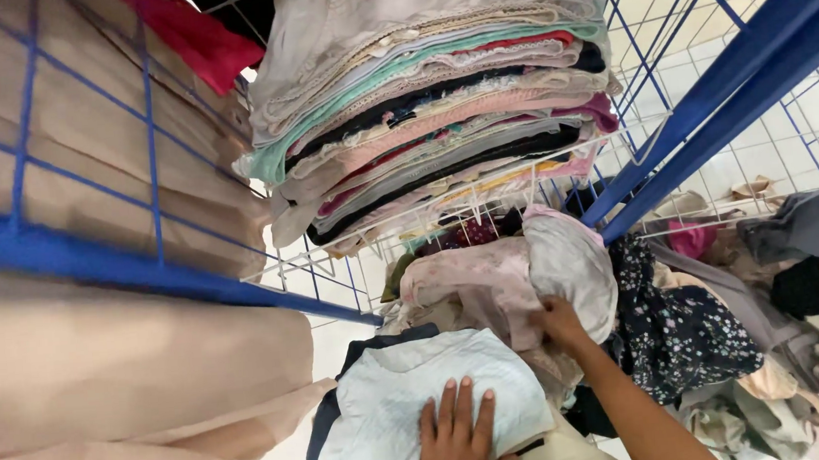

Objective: Sorting and folding underwear from a low bin in a clothing store.

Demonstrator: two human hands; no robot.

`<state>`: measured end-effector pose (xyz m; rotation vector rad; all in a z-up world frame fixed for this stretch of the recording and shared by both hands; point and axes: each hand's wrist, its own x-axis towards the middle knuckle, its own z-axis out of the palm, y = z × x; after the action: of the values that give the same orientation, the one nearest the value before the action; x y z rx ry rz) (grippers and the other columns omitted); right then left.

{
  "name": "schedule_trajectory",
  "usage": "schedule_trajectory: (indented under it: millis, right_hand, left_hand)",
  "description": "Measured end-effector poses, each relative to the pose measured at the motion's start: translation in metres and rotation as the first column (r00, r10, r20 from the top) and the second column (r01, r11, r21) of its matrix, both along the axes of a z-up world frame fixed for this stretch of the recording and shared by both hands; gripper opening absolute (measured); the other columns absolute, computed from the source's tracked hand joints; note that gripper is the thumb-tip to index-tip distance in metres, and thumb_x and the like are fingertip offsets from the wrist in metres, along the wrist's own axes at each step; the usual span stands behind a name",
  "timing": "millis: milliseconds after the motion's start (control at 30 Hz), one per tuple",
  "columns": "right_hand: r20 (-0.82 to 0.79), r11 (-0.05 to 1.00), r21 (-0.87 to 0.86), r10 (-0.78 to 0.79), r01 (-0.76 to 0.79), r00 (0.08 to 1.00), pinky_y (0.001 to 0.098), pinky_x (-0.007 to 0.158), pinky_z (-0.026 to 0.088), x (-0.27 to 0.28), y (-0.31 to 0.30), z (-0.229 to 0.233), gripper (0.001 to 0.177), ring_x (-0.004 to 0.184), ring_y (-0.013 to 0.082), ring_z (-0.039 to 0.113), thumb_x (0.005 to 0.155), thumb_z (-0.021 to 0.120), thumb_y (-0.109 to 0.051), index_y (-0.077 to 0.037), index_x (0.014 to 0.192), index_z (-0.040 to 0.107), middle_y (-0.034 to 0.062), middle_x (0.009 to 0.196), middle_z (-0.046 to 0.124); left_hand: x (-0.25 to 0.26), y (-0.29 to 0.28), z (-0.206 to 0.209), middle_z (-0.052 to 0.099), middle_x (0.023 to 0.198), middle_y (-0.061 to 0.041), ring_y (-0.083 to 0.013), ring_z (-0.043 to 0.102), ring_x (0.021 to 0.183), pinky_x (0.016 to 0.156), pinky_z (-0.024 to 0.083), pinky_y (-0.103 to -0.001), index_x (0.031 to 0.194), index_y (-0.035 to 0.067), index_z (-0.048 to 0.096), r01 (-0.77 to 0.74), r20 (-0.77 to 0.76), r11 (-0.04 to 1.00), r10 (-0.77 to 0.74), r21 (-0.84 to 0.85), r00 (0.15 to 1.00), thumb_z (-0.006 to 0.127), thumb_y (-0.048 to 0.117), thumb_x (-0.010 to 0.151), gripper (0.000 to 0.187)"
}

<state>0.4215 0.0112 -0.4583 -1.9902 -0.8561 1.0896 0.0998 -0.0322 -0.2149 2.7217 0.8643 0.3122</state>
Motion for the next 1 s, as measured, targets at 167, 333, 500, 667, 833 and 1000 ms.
schedule_trajectory:
  millis: [167,333,500,667,833,1000]
  right_hand:
    - [-0.458,0.921,-0.040,-0.362,0.388,0.812,0.0363,0.049,0.039,0.036,-0.023,0.051,0.020,0.055,0.0179,0.050,0.076,0.072,-0.009,-0.007,0.095,0.066,0.0020,0.069,0.057]
    - [-0.365,0.883,0.127,-0.382,0.452,0.849,0.0303,0.045,0.036,0.092,-0.059,0.090,0.017,0.052,0.0128,0.048,0.077,0.070,-0.002,-0.004,0.091,0.061,0.0010,0.068,0.056]
    - [-0.223,0.864,0.239,-0.394,0.442,0.892,0.0281,0.048,0.038,0.131,-0.106,0.136,0.018,0.057,0.0105,0.050,0.080,0.071,-0.004,-0.008,0.095,0.062,-0.0024,0.073,0.058]
    - [0.573,0.939,0.314,-0.304,0.138,0.761,0.0400,0.067,0.048,0.130,-0.127,0.109,0.027,0.079,0.0296,0.061,0.079,0.073,-0.010,-0.008,0.106,0.067,0.0112,0.091,0.066]
    - [0.909,0.989,0.148,-0.146,0.025,0.391,0.0535,0.088,0.046,0.038,-0.086,0.117,0.051,0.110,0.0399,0.055,0.072,0.066,-0.011,-0.007,0.124,0.066,0.0181,0.123,0.062]
    - [0.669,0.806,0.423,0.031,-0.415,0.743,0.0518,0.079,0.053,-0.061,-0.013,0.097,0.013,0.095,0.0479,0.063,0.074,0.072,-0.007,-0.003,0.086,0.072,0.0264,0.104,0.067]
  left_hand:
    - [-0.002,-0.003,0.013,0.029,0.157,-0.032,-0.0514,0.023,0.145,0.107,0.019,-0.072,0.155,0.003,0.034,-0.003,-0.025,0.999,0.002,-0.051,1.000,0.079,0.055,0.081,0.102]
    - [-0.003,-0.006,0.033,0.030,0.158,-0.030,-0.0492,0.025,0.145,0.107,0.021,-0.070,0.155,0.003,0.034,-0.020,-0.033,1.000,0.020,-0.020,0.999,0.080,0.051,0.077,0.103]
    - [-0.005,-0.009,0.046,0.031,0.156,-0.029,-0.0484,0.026,0.144,0.109,0.020,-0.068,0.152,0.003,0.036,-0.059,-0.060,0.996,0.055,-0.068,0.997,0.080,0.048,0.077,0.098]
    - [-0.004,-0.010,0.046,0.033,0.155,-0.029,-0.0473,0.028,0.144,0.109,0.020,-0.068,0.150,0.002,0.040,-0.058,-0.033,0.998,0.057,-0.020,0.998,0.078,0.049,0.078,0.094]
    - [-0.001,-0.008,0.044,0.035,0.154,-0.029,-0.0475,0.028,0.143,0.108,0.020,-0.068,0.148,0.002,0.041,-0.060,-0.028,0.997,0.059,-0.041,0.998,0.077,0.050,0.077,0.093]
    - [0.004,-0.004,0.040,0.033,0.156,-0.029,-0.0482,0.027,0.144,0.109,0.019,-0.069,0.151,0.003,0.039,-0.044,-0.082,0.997,0.038,-0.070,0.996,0.076,0.052,0.080,0.094]
